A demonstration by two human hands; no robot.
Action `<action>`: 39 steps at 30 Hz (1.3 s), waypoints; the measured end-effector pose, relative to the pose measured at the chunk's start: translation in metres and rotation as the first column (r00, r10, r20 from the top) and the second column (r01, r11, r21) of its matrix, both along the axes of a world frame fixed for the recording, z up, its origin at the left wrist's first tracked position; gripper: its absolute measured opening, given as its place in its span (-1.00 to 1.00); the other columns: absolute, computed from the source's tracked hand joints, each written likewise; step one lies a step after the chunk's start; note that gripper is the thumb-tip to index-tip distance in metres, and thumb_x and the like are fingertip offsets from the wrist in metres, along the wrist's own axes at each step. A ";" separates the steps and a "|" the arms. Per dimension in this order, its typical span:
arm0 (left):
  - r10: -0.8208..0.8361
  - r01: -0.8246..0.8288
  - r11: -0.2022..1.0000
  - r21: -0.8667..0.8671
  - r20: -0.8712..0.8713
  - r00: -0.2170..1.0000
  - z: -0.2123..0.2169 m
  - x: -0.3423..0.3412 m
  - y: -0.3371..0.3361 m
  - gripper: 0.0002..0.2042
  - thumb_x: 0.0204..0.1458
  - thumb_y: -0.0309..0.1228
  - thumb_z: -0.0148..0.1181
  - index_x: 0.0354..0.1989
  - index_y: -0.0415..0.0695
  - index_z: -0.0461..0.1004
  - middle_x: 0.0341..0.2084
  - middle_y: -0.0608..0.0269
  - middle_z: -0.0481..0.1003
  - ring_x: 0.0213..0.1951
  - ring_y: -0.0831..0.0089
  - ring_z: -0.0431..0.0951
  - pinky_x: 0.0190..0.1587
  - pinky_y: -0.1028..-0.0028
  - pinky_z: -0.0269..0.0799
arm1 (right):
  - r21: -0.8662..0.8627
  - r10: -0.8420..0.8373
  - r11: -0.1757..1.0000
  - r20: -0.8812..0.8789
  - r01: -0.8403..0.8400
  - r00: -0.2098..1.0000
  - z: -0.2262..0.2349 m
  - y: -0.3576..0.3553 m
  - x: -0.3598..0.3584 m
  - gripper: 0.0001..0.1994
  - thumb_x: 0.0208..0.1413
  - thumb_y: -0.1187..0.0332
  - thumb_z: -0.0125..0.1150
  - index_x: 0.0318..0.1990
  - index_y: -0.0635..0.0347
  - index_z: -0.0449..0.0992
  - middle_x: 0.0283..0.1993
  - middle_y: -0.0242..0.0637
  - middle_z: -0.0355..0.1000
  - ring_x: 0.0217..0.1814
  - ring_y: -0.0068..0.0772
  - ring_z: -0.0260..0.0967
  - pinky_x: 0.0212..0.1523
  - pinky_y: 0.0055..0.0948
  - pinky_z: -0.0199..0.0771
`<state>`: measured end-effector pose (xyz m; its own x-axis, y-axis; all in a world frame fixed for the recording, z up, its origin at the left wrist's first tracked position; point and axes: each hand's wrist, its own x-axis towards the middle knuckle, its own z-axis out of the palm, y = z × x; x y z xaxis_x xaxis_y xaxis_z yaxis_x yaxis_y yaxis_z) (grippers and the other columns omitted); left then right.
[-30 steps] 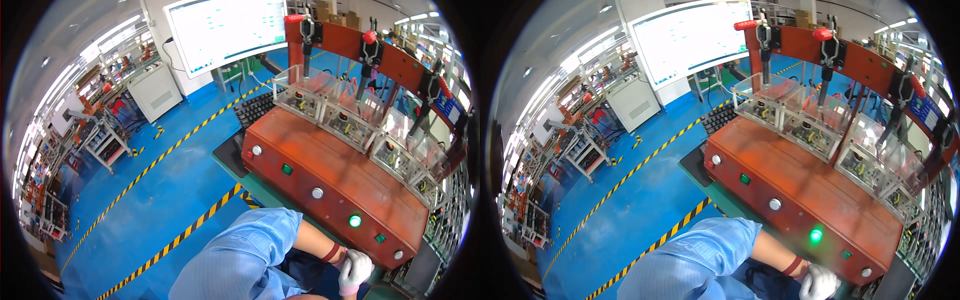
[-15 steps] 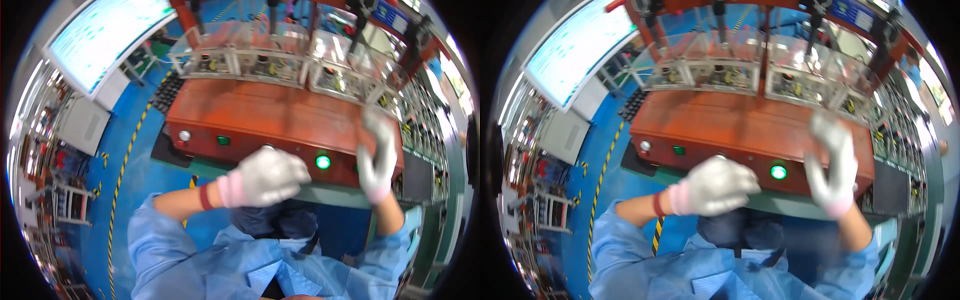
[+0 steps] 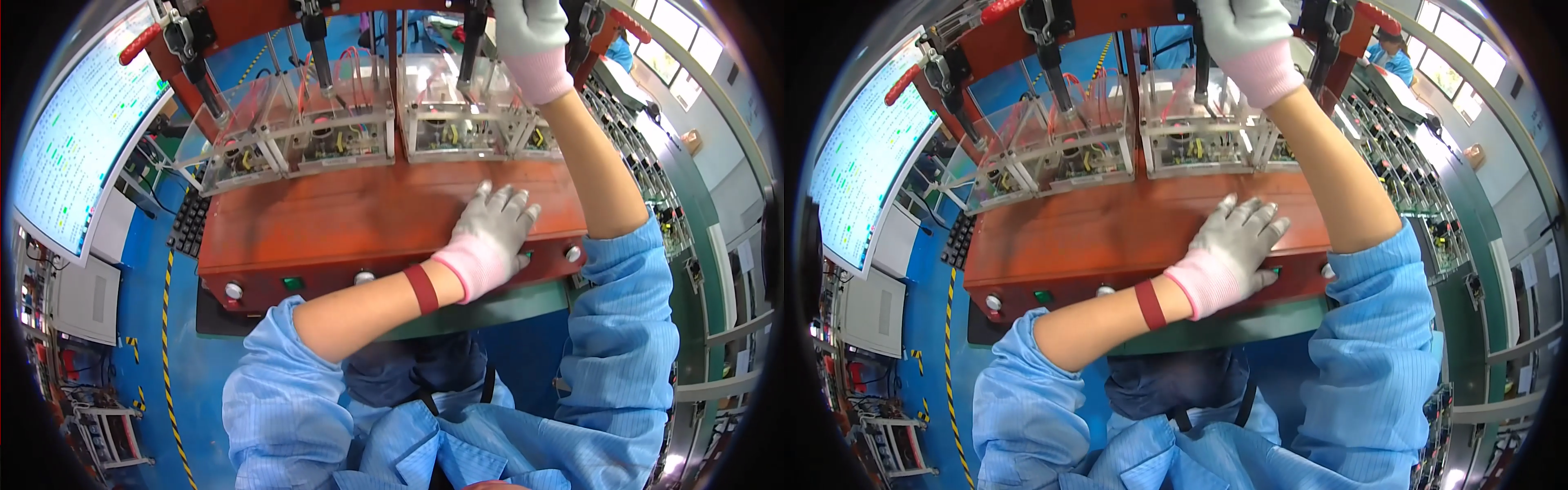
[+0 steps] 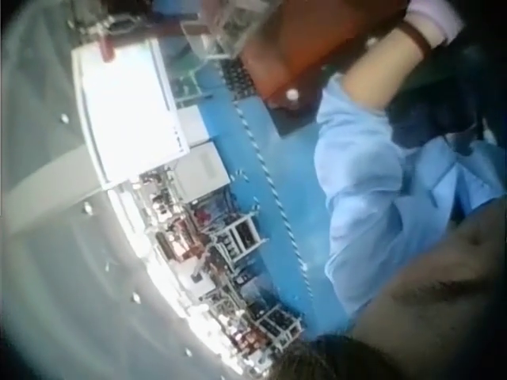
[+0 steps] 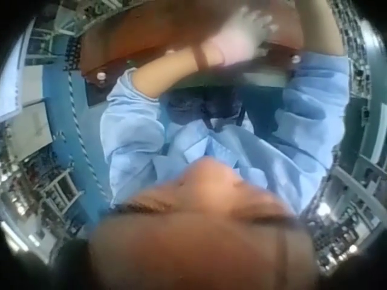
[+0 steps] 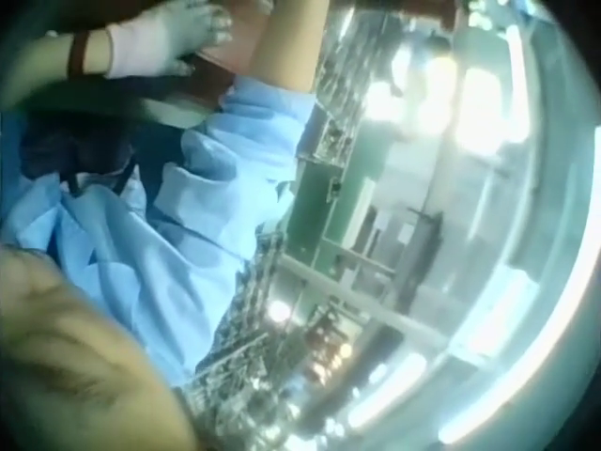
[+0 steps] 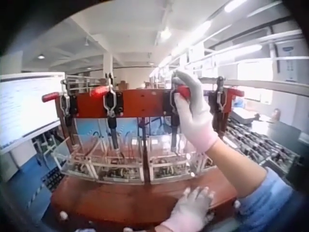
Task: Testing printed circuit boards using an automated fixture in a manufacturing facility.
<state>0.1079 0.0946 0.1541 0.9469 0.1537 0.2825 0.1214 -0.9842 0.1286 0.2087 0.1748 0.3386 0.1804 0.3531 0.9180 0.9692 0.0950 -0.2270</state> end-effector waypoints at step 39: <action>0.276 -0.329 0.910 0.251 0.226 0.934 -0.017 -0.053 -0.036 -0.34 0.07 0.10 0.19 0.26 -0.06 0.43 0.19 -0.10 0.34 0.15 -0.09 0.33 0.33 -0.01 0.09 | -0.974 0.032 0.207 0.100 0.091 0.995 -0.092 -0.079 -0.017 -0.55 0.09 -0.04 0.12 -0.20 0.17 0.69 -0.25 -0.15 0.66 -0.29 -0.03 0.61 -0.21 -0.12 0.60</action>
<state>0.0553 0.0584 0.1372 0.7955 0.3138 0.5183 0.4200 -0.9022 -0.0984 0.1915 0.0961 0.2470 0.1642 0.9765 -0.1398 0.9843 -0.1715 -0.0420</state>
